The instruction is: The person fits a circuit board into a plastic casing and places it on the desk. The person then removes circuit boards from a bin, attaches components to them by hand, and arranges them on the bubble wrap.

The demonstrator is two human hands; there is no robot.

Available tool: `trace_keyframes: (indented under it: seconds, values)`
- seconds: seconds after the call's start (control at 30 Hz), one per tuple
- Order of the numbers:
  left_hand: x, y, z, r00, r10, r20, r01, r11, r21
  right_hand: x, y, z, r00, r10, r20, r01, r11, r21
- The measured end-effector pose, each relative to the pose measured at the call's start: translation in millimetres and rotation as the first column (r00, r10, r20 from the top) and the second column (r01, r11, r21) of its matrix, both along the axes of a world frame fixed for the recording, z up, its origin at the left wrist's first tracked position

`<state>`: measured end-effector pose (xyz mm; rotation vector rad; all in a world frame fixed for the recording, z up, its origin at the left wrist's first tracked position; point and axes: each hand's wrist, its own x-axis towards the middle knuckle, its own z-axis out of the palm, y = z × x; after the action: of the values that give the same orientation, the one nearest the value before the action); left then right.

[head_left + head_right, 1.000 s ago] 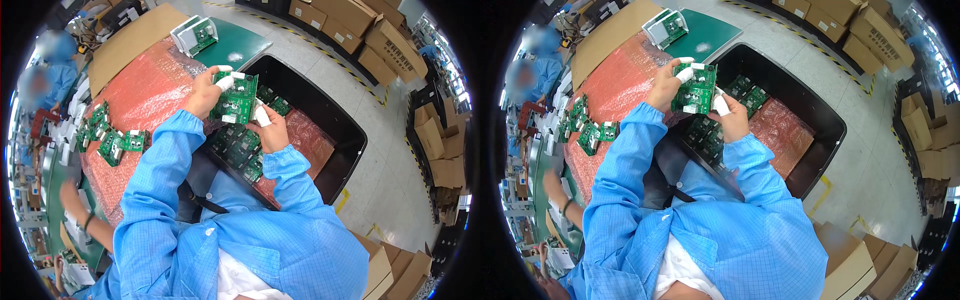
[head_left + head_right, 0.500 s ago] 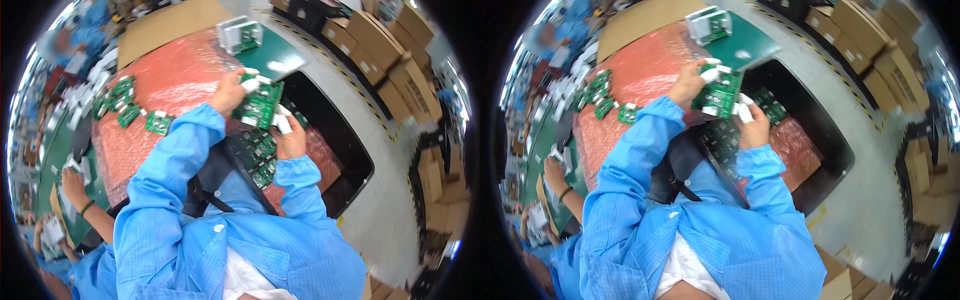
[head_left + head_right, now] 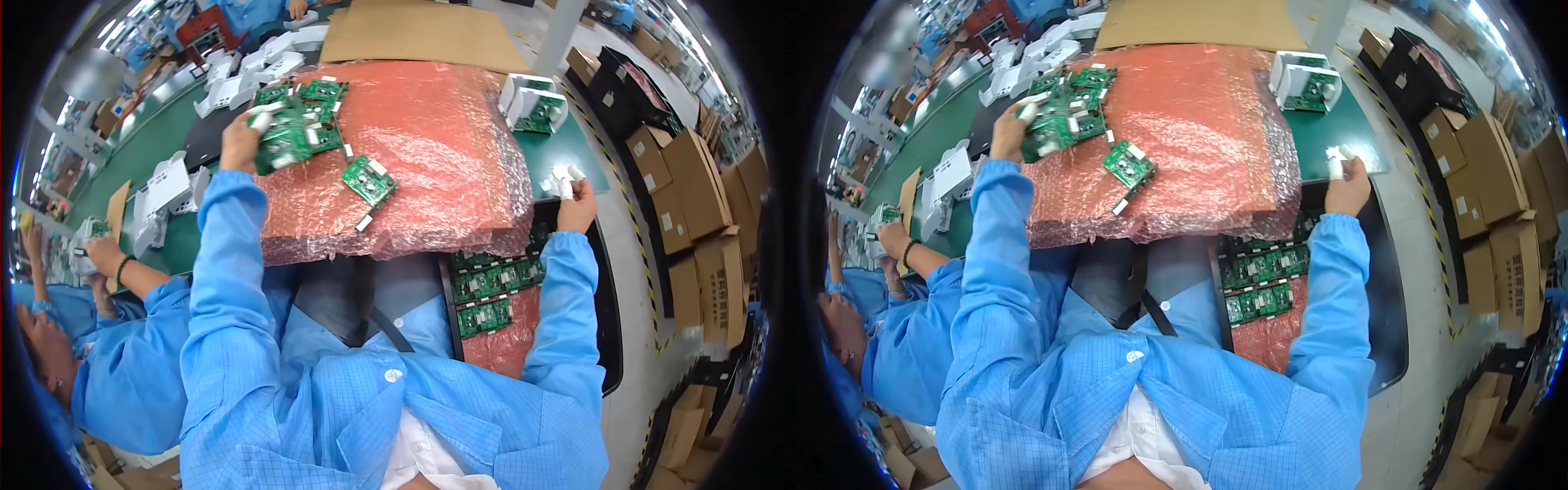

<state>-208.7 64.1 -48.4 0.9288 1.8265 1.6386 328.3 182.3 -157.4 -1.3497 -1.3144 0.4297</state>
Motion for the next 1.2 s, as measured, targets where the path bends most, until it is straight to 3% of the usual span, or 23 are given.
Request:
trace_keyframes:
  seconds: [0.07, 0.2, 0.27, 0.33, 0.4, 0.47, 0.5, 0.6, 0.67, 0.73, 0.77, 0.87, 0.93, 0.97, 1.0, 1.1, 1.13, 1.2]
  values:
    - [-49.6, -4.6, -8.9, 0.988, 0.103, 0.118, -0.101, 0.995, -0.027, -0.3, 3.8, 8.2, 0.997, -0.032, 0.076, 0.035, 0.999, -0.041]
    - [-101.9, 4.1, -38.8, 0.975, -0.030, 0.222, 0.056, 0.992, -0.110, 8.6, 24.6, -5.8, 0.986, -0.089, 0.140, 0.089, 0.996, 0.004]
    - [-106.1, 12.0, -51.9, 0.993, -0.118, 0.011, 0.118, 0.970, -0.215, 11.6, 28.3, -10.2, 0.984, -0.108, 0.144, 0.109, 0.994, -0.002]
    - [-95.3, 15.8, -50.1, 0.970, -0.106, -0.217, 0.038, 0.954, -0.298, 9.9, 29.0, -9.4, 0.974, -0.160, 0.158, 0.166, 0.986, -0.028]
    - [-86.9, 10.6, -39.5, 0.927, -0.123, -0.354, -0.001, 0.944, -0.329, 8.9, 37.8, -16.3, 0.982, -0.093, 0.163, 0.088, 0.995, 0.035]
    - [-98.1, 12.7, -50.3, 0.759, -0.139, -0.636, -0.037, 0.966, -0.255, 19.7, 33.1, -11.1, 0.976, -0.067, 0.210, 0.051, 0.996, 0.079]
    - [-116.8, 15.4, -65.9, 0.817, -0.179, -0.549, 0.053, 0.970, -0.237, 17.6, 26.1, -3.0, 0.972, -0.104, 0.211, 0.092, 0.994, 0.065]
    - [-151.1, 23.0, -90.5, 0.747, -0.216, -0.628, 0.045, 0.960, -0.277, 8.7, 25.9, 10.4, 0.934, -0.208, 0.290, 0.200, 0.978, 0.056]
    - [-160.1, 23.1, -91.0, 0.831, -0.213, -0.514, 0.116, 0.970, -0.215, -2.7, 12.6, 29.8, 0.836, -0.274, 0.475, 0.177, 0.955, 0.238]
    - [-120.3, 13.7, -49.5, 0.666, -0.087, -0.741, -0.023, 0.990, -0.136, -3.0, 8.4, 41.9, 0.653, -0.328, 0.683, 0.028, 0.912, 0.410]
    - [-100.1, 10.2, -28.4, 0.659, -0.108, -0.745, 0.018, 0.992, -0.127, -3.6, 7.0, 43.1, 0.543, -0.359, 0.759, -0.066, 0.883, 0.465]
    - [-28.3, 3.6, 14.8, 0.524, -0.011, -0.852, -0.009, 1.000, -0.019, -2.9, 13.1, 28.3, 0.546, -0.216, 0.810, -0.091, 0.945, 0.313]
    - [75.9, -15.5, 51.2, 0.455, -0.007, -0.890, 0.171, 0.982, 0.079, -1.6, 0.4, 43.2, 0.544, -0.134, 0.828, -0.100, 0.970, 0.222]
    - [128.3, -27.3, 58.3, 0.522, -0.102, -0.847, 0.259, 0.965, 0.043, -3.0, -9.0, 46.2, 0.579, -0.048, 0.814, -0.073, 0.991, 0.110]
    - [174.8, -35.3, 59.1, 0.585, -0.179, -0.791, 0.336, 0.941, 0.035, 0.8, -12.4, 47.3, 0.610, 0.022, 0.792, -0.056, 0.998, 0.016]
    - [267.4, -33.5, 20.3, 0.311, -0.328, -0.892, 0.639, 0.767, -0.059, 32.7, -23.8, 31.6, 0.908, 0.086, 0.409, -0.129, 0.989, 0.079]
    - [289.1, -25.4, 1.8, 0.238, -0.386, -0.891, 0.689, 0.714, -0.125, 57.9, -21.6, 5.7, 0.882, -0.156, 0.444, 0.038, 0.964, 0.263]
    - [314.5, -4.6, -38.2, 0.208, -0.455, -0.866, 0.747, 0.646, -0.160, 97.6, -42.9, -33.1, 0.948, -0.288, 0.136, 0.249, 0.937, 0.244]
